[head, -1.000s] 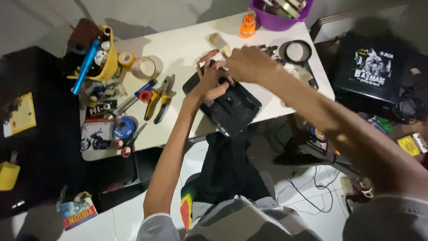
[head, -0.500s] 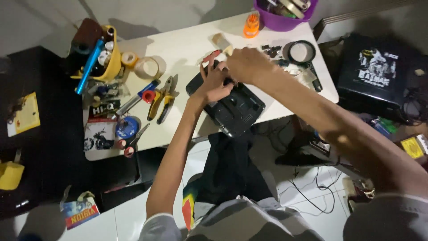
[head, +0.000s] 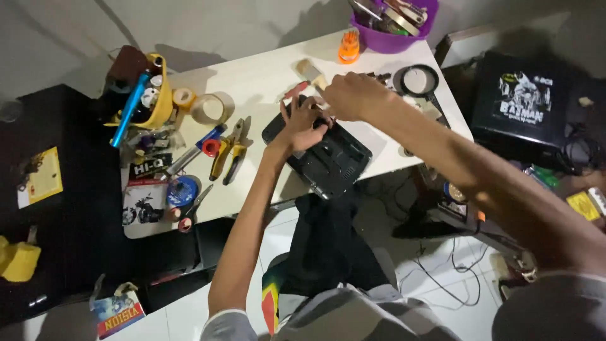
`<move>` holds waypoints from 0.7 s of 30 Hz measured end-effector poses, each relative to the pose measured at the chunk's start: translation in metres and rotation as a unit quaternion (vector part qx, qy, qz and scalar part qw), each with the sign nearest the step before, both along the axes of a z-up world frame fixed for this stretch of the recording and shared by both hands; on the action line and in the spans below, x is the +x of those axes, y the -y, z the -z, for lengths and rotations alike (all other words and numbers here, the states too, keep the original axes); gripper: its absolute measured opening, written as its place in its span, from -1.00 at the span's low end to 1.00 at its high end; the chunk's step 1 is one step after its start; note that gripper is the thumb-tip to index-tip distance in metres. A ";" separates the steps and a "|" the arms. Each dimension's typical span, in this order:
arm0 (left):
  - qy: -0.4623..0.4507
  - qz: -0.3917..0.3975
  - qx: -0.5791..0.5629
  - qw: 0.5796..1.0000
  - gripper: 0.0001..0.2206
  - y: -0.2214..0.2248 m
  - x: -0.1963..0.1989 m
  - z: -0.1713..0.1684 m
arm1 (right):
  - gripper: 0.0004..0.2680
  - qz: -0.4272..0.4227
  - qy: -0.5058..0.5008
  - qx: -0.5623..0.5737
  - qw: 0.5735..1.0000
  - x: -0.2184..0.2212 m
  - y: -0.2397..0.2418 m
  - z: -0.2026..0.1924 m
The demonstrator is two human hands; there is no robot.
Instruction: Disassembling a black electronic console by removing screws with a screwdriver and prying the plastic casing apart to reveal internal components.
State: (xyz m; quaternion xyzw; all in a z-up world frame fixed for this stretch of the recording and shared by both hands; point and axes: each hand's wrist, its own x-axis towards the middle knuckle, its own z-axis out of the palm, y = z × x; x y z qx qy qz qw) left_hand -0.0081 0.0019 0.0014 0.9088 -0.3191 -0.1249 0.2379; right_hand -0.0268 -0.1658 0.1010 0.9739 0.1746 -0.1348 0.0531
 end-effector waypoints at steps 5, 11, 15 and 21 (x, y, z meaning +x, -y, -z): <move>-0.016 -0.002 -0.023 1.000 -0.86 -0.001 -0.009 -0.018 | -0.78 -0.032 -0.044 0.093 0.994 -0.021 0.002 -0.025; -0.004 0.005 -0.034 0.999 -0.84 -0.001 -0.003 -0.016 | -0.72 -0.026 0.027 0.032 0.999 -0.006 0.002 0.003; -0.028 0.006 -0.092 0.995 -0.87 -0.007 -0.007 -0.020 | -0.82 -0.019 -0.078 0.080 0.994 -0.012 -0.001 -0.020; -0.054 0.014 -0.179 0.982 -0.67 -0.010 -0.011 -0.024 | -0.85 0.006 -0.053 0.102 0.993 -0.027 -0.008 -0.041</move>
